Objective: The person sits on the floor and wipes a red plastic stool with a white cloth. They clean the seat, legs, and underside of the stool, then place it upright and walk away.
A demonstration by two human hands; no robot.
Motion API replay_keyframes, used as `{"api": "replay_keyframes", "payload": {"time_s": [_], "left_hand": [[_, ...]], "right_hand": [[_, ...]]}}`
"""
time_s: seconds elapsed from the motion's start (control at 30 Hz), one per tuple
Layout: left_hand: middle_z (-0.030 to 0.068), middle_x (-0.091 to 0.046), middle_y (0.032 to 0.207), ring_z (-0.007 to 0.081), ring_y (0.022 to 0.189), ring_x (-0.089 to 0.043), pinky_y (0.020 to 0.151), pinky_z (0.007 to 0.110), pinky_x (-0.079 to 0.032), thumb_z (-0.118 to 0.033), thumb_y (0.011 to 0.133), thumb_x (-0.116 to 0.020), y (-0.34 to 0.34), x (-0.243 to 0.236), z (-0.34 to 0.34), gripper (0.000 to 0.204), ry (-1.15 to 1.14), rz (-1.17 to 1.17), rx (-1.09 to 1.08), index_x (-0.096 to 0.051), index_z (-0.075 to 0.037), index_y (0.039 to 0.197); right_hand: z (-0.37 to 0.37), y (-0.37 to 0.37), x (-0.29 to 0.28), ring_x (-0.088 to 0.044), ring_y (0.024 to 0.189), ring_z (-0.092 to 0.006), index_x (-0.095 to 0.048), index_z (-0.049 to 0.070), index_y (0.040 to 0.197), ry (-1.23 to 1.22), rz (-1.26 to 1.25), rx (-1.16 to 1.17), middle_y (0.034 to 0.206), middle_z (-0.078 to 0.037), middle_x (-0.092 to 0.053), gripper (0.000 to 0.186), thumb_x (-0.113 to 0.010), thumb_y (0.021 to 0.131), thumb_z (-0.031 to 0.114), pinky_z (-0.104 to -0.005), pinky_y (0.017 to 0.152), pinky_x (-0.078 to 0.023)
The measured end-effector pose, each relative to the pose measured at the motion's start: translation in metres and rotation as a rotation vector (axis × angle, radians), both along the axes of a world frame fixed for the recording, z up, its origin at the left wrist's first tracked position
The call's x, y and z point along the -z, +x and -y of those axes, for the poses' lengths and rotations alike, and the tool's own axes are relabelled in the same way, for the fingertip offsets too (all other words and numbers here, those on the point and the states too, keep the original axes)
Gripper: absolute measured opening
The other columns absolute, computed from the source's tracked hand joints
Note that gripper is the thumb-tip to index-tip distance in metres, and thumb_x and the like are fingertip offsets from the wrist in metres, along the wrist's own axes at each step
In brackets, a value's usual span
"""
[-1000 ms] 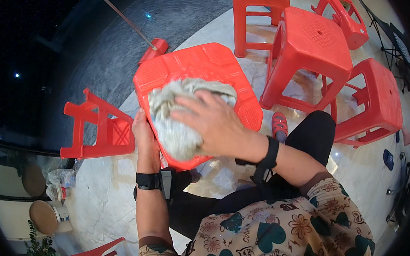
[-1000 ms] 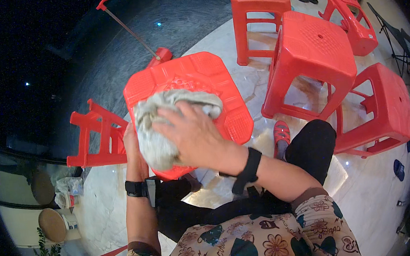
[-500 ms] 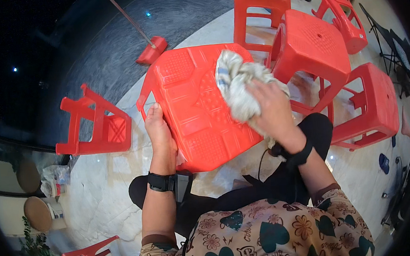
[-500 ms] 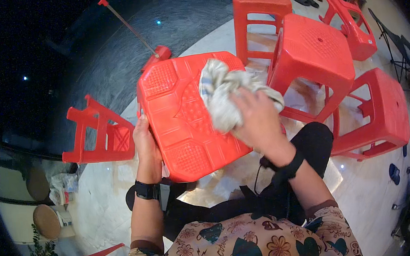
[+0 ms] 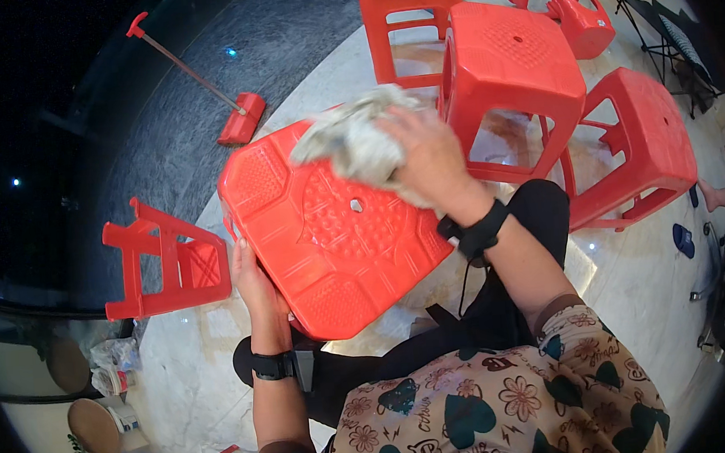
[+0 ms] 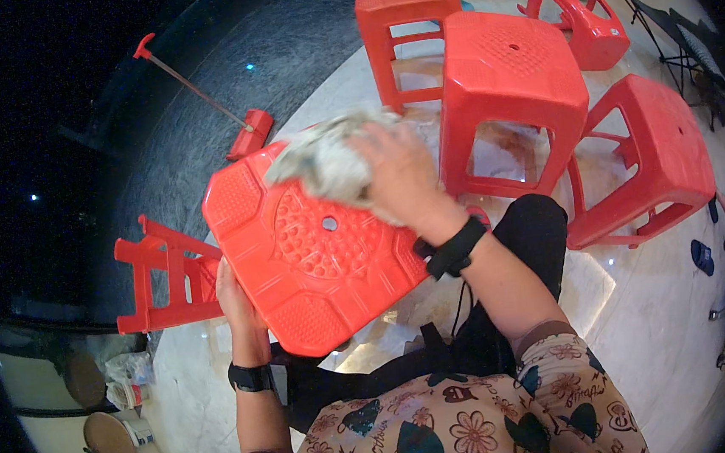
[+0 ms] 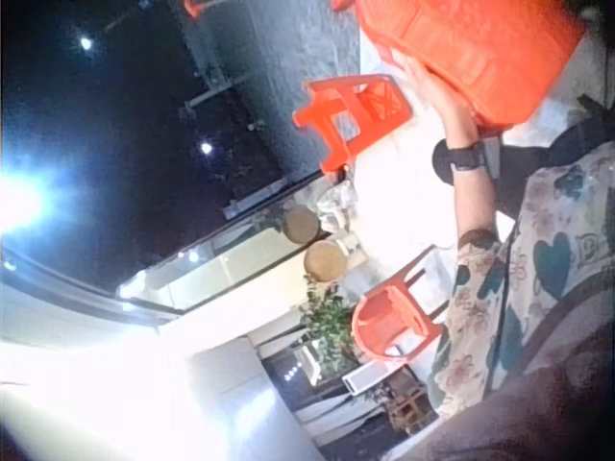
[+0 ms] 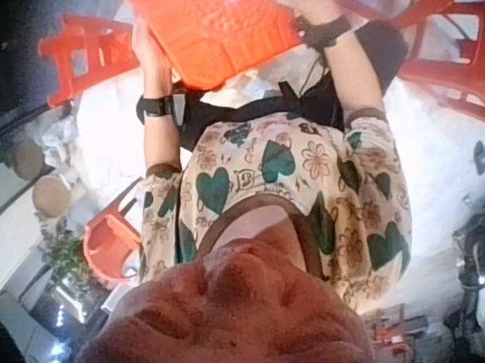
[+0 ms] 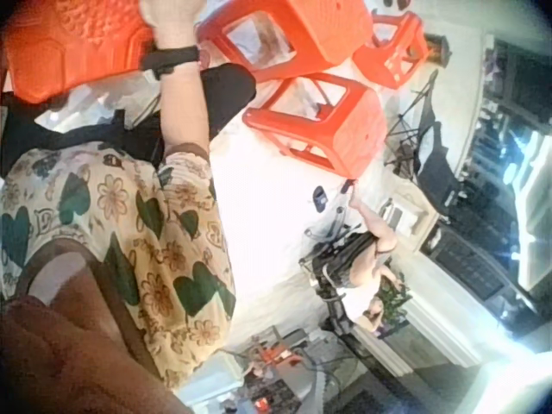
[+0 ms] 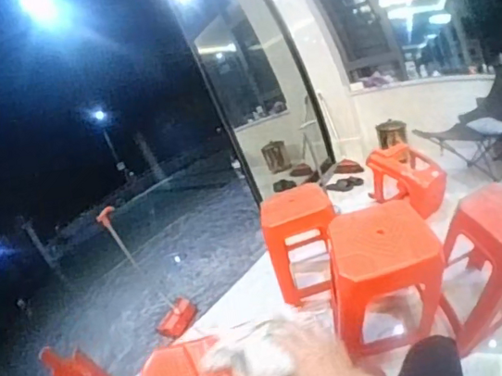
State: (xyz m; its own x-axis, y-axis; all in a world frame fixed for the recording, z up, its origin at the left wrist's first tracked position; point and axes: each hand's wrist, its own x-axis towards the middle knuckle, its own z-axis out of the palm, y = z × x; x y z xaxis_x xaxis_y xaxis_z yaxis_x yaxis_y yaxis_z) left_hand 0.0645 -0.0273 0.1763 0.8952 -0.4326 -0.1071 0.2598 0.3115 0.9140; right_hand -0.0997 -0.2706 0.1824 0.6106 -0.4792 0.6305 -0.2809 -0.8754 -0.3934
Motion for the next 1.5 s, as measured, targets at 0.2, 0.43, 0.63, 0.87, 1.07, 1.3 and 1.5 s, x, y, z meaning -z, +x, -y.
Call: {"api": "replay_keyframes", "payload": {"time_s": [0.2, 0.43, 0.63, 0.87, 1.07, 1.3, 1.5], "left_hand": [[0.0107, -0.066, 0.109, 0.0193, 0.095, -0.066, 0.083, 0.033, -0.055, -0.022, 0.102, -0.046, -0.003, 0.001, -0.019, 0.029, -0.001, 0.021, 0.022, -0.059, 0.000, 0.115], [0.0094, -0.066, 0.109, 0.0161, 0.092, -0.066, 0.081, 0.029, -0.055, -0.024, 0.102, -0.049, -0.023, 0.000, -0.013, 0.030, 0.043, 0.047, 0.060, -0.058, 0.000, 0.118], [0.0089, -0.066, 0.112, 0.0161, 0.097, -0.065, 0.084, 0.029, -0.054, -0.024, 0.102, -0.049, -0.030, 0.002, 0.003, 0.033, 0.053, 0.040, 0.105, -0.056, 0.000, 0.124], [0.0093, -0.065, 0.114, 0.0164, 0.099, -0.064, 0.086, 0.029, -0.052, -0.024, 0.102, -0.048, -0.042, -0.007, 0.002, 0.030, 0.012, 0.029, 0.049, -0.057, 0.000, 0.118], [0.0078, -0.065, 0.109, 0.0156, 0.096, -0.064, 0.085, 0.030, -0.052, -0.024, 0.101, -0.049, -0.048, 0.000, 0.005, 0.027, 0.008, 0.028, -0.016, -0.058, -0.001, 0.112], [0.0112, -0.065, 0.111, 0.0207, 0.098, -0.065, 0.086, 0.035, -0.053, -0.016, 0.100, -0.044, -0.018, -0.011, 0.015, 0.025, 0.112, 0.083, 0.028, -0.056, -0.001, 0.116], [0.0137, -0.063, 0.115, 0.0237, 0.102, -0.064, 0.088, 0.037, -0.054, -0.020, 0.102, -0.043, -0.007, -0.001, -0.005, 0.029, 0.054, 0.039, -0.042, -0.054, 0.001, 0.119]], "right_hand": [[0.049, -0.042, 0.026, -0.062, 0.098, -0.0370, -0.064, 0.005, 0.113, 0.343, -0.080, 0.047, 0.104, -0.018, -0.065, 0.046, -0.071, 0.068, 0.012, -0.0440, 0.085, -0.050], [-0.042, -0.028, -0.081, -0.052, 0.117, -0.0344, -0.055, 0.008, 0.128, 0.027, 0.057, -0.457, 0.131, -0.015, -0.053, 0.080, -0.086, 0.058, 0.030, -0.0451, 0.100, -0.043], [-0.069, -0.010, -0.054, -0.045, 0.118, -0.0393, -0.059, 0.018, 0.126, -0.056, 0.003, -0.355, 0.139, -0.012, -0.045, 0.074, -0.083, 0.056, 0.023, -0.0498, 0.093, -0.044], [0.011, -0.024, 0.001, -0.056, 0.111, -0.0368, -0.056, 0.014, 0.130, 0.079, -0.070, 0.103, 0.137, -0.011, -0.050, 0.060, -0.070, 0.072, 0.009, -0.0420, 0.094, -0.048], [0.004, -0.056, 0.013, -0.057, 0.108, -0.0331, -0.061, 0.012, 0.123, 0.096, -0.109, 0.011, 0.131, -0.013, -0.053, 0.056, -0.075, 0.069, 0.016, -0.0443, 0.090, -0.049], [-0.103, -0.034, -0.032, -0.053, 0.107, -0.0338, -0.064, 0.018, 0.118, -0.135, 0.012, -0.495, 0.133, -0.008, -0.053, 0.049, -0.065, 0.069, 0.012, -0.0426, 0.084, -0.049], [-0.057, -0.007, -0.012, -0.055, 0.106, -0.0322, -0.062, 0.019, 0.120, -0.108, 0.055, -0.274, 0.130, -0.009, -0.053, 0.054, -0.073, 0.067, 0.016, -0.0419, 0.084, -0.048]]}}
